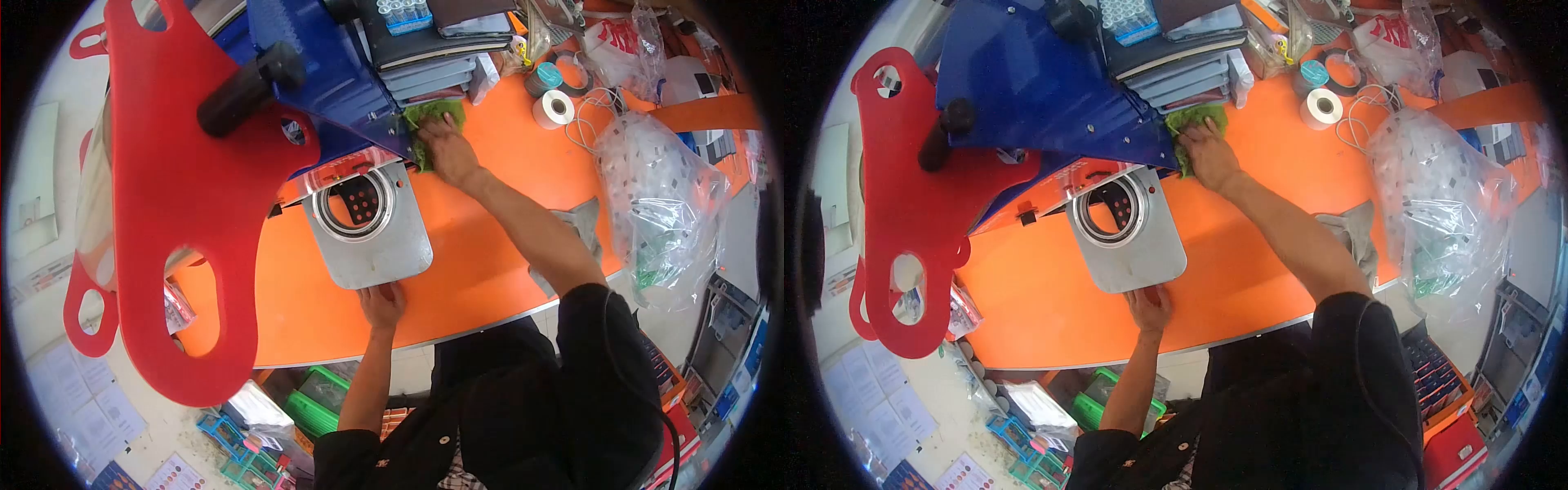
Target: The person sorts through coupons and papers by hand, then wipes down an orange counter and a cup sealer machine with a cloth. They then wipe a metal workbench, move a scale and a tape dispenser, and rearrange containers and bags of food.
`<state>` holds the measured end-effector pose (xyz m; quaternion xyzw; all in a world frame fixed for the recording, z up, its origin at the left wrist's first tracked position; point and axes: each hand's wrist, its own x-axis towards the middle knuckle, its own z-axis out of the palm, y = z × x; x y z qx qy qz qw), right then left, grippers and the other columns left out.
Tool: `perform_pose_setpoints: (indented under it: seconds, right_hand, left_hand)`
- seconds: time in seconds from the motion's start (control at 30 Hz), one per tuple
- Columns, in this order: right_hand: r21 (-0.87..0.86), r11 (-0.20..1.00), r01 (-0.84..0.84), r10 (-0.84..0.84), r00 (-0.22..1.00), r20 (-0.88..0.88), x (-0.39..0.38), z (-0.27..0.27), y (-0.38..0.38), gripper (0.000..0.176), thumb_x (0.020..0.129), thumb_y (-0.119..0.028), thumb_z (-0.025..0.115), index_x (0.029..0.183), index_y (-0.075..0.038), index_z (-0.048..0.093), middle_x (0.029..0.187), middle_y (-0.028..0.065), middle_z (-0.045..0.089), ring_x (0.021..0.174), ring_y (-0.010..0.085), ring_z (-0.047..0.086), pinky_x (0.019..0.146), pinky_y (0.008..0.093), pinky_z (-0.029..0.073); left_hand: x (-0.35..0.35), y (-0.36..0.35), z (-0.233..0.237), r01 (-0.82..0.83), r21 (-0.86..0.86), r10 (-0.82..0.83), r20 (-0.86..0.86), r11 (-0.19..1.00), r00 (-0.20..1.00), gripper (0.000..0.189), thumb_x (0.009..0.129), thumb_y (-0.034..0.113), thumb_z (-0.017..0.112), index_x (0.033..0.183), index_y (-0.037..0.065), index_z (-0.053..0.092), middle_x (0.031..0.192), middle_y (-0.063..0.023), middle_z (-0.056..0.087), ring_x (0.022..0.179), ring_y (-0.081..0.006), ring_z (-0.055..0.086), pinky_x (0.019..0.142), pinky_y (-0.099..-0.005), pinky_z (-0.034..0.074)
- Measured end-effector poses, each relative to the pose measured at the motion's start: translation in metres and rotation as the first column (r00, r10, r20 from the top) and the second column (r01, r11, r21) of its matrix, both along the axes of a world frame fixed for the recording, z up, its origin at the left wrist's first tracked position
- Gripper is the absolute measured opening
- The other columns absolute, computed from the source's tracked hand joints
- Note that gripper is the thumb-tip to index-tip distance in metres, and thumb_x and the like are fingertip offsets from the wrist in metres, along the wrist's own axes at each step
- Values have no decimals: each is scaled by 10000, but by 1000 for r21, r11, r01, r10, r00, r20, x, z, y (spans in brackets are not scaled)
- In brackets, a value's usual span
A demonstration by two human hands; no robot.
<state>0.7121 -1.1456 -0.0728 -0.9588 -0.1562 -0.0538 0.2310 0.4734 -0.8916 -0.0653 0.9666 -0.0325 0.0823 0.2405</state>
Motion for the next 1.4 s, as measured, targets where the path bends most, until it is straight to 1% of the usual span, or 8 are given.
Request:
perform_pose_setpoints:
  seconds: [0.23, 0.3, 0.37, 0.43, 0.57, 0.8, 1.0, 1.4]
  right_hand:
    - [269, 930, -250, 319, 914, -251, -103, 48, -47, 374, 837, 14, 552, 1208, -30, 574, 1239, 144, 568, 1222, 315, 516, 1138, 483, 316]
    - [686, 526, 503, -309, 864, -397, -102, 72, -39, 313, 935, -50, 514, 1245, -7, 535, 1252, 179, 549, 1226, 358, 512, 1113, 471, 318]
    - [668, 470, 577, -531, 789, -309, -102, 85, -33, 327, 981, -128, 517, 1275, 14, 500, 1257, 218, 530, 1223, 394, 501, 1071, 453, 348]
    - [414, 704, 577, -599, 796, -92, -113, 98, -25, 341, 974, -143, 535, 1268, 26, 503, 1209, 231, 540, 1159, 398, 532, 977, 439, 423]
    - [493, 716, 494, -229, 834, -502, -120, 113, -73, 464, 939, -169, 590, 1354, -8, 458, 1211, 290, 482, 1183, 412, 477, 1008, 481, 371]
    - [-92, 859, 504, -498, 864, 78, -93, 49, -44, 560, 731, -202, 794, 1196, -7, 552, 1226, 192, 513, 1147, 385, 461, 928, 411, 431]
    - [512, 739, 438, -462, 882, -88, -80, 56, -36, 414, 756, -40, 635, 1159, 22, 565, 1141, 193, 580, 1035, 407, 526, 926, 444, 452]
    - [-43, 998, 35, -31, 996, 85, -30, -7, -2, 456, 848, -117, 532, 1289, -8, 574, 1436, 118, 476, 1315, 298, 439, 1065, 445, 378]
  left_hand:
    - [2, -2, 1, -33, -15, 32, -14, 999, 999, 589, 843, 222, 634, 1324, -73, 464, 1346, -339, 460, 1256, -548, 406, 1069, -573, 342]
    - [3, 1, 2, -8, -1, 8, -7, 1000, 1000, 593, 841, 222, 634, 1326, -74, 463, 1344, -341, 461, 1255, -550, 407, 1069, -573, 343]
    - [0, 0, 2, -12, 7, 12, -34, 1000, 999, 592, 842, 220, 627, 1329, -74, 463, 1338, -344, 466, 1256, -551, 407, 1073, -573, 339]
    - [2, 0, 0, 4, 20, -4, -8, 1000, 1000, 588, 845, 221, 624, 1328, -72, 465, 1340, -340, 467, 1257, -549, 408, 1073, -576, 338]
    - [-1, 2, 0, 31, -5, -31, -48, 1000, 998, 586, 858, 176, 599, 1352, -80, 416, 1369, -340, 415, 1282, -555, 348, 1078, -605, 296]
    - [1, 0, 4, 34, 19, -33, -30, 999, 999, 569, 864, 174, 599, 1346, -76, 426, 1366, -338, 419, 1283, -552, 350, 1086, -600, 282]
    - [3, -2, 10, 10, -36, -11, -33, 999, 999, 543, 872, 166, 599, 1331, -75, 434, 1362, -339, 420, 1282, -546, 355, 1093, -594, 272]
    - [-3, 3, -5, 50, -11, -50, -9, 999, 999, 574, 873, 156, 606, 1361, -78, 414, 1381, -328, 425, 1303, -559, 342, 1092, -606, 274]
